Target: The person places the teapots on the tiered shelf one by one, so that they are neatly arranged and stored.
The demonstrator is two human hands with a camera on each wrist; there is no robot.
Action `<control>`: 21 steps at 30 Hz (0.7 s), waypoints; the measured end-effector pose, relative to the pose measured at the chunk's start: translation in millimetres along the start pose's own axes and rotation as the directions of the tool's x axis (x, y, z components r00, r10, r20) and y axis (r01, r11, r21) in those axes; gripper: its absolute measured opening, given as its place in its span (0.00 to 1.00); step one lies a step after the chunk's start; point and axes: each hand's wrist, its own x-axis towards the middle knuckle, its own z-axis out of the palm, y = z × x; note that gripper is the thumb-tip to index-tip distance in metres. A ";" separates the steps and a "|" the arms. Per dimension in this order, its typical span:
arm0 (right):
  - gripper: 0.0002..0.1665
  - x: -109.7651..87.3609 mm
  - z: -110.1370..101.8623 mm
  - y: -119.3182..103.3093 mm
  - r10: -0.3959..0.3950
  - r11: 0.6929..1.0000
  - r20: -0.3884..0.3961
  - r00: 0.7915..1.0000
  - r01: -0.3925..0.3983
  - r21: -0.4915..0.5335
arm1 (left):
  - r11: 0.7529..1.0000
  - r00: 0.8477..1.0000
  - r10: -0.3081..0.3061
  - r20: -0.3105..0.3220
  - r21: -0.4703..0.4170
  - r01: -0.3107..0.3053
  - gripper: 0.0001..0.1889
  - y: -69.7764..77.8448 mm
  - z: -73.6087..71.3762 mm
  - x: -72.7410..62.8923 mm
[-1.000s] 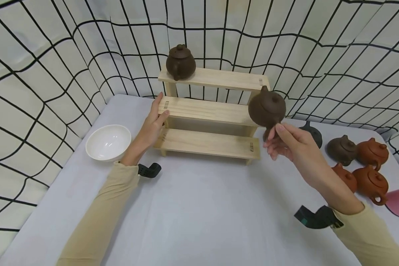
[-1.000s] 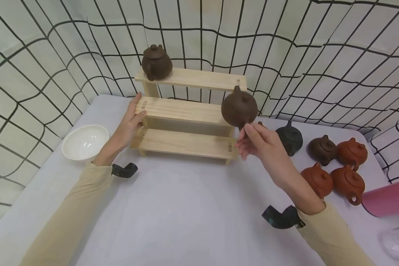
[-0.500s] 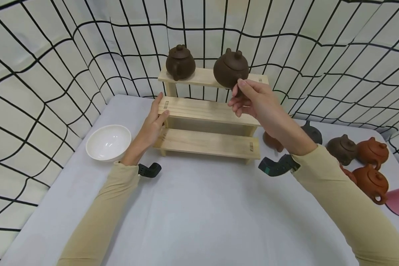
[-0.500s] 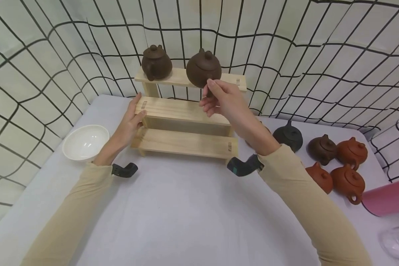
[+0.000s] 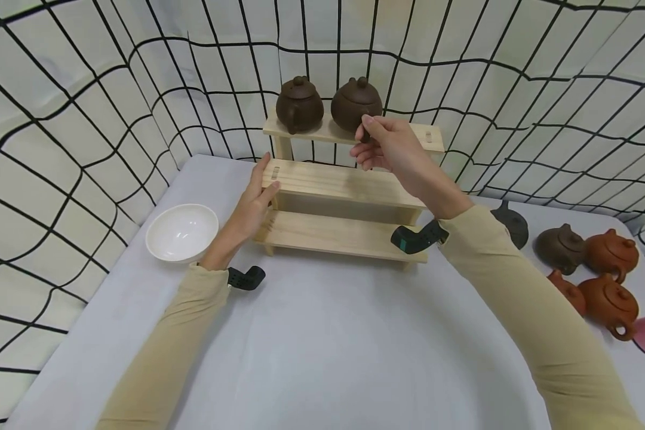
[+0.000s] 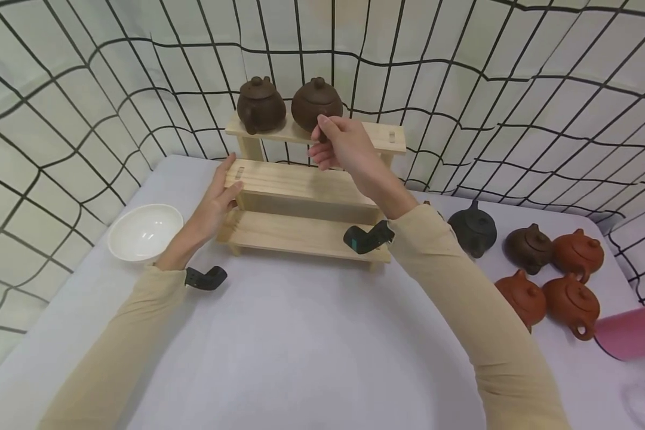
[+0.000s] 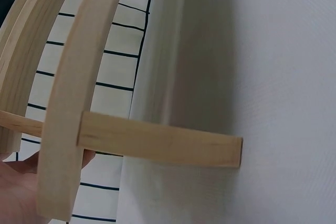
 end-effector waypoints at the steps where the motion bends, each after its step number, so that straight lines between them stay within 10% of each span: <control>1: 0.20 0.6 0.0 0.6 0.002 1.000 -0.001 1.000 -0.002 -0.015 | 1.000 1.000 -0.001 0.001 0.001 0.001 0.36 0.4 0.6 0.1; 21: 0.23 5.7 14.5 6.6 -0.048 0.987 -0.033 0.998 0.043 -0.155 | 1.000 1.000 -0.012 0.007 0.015 0.011 0.36 4.5 2.3 -1.3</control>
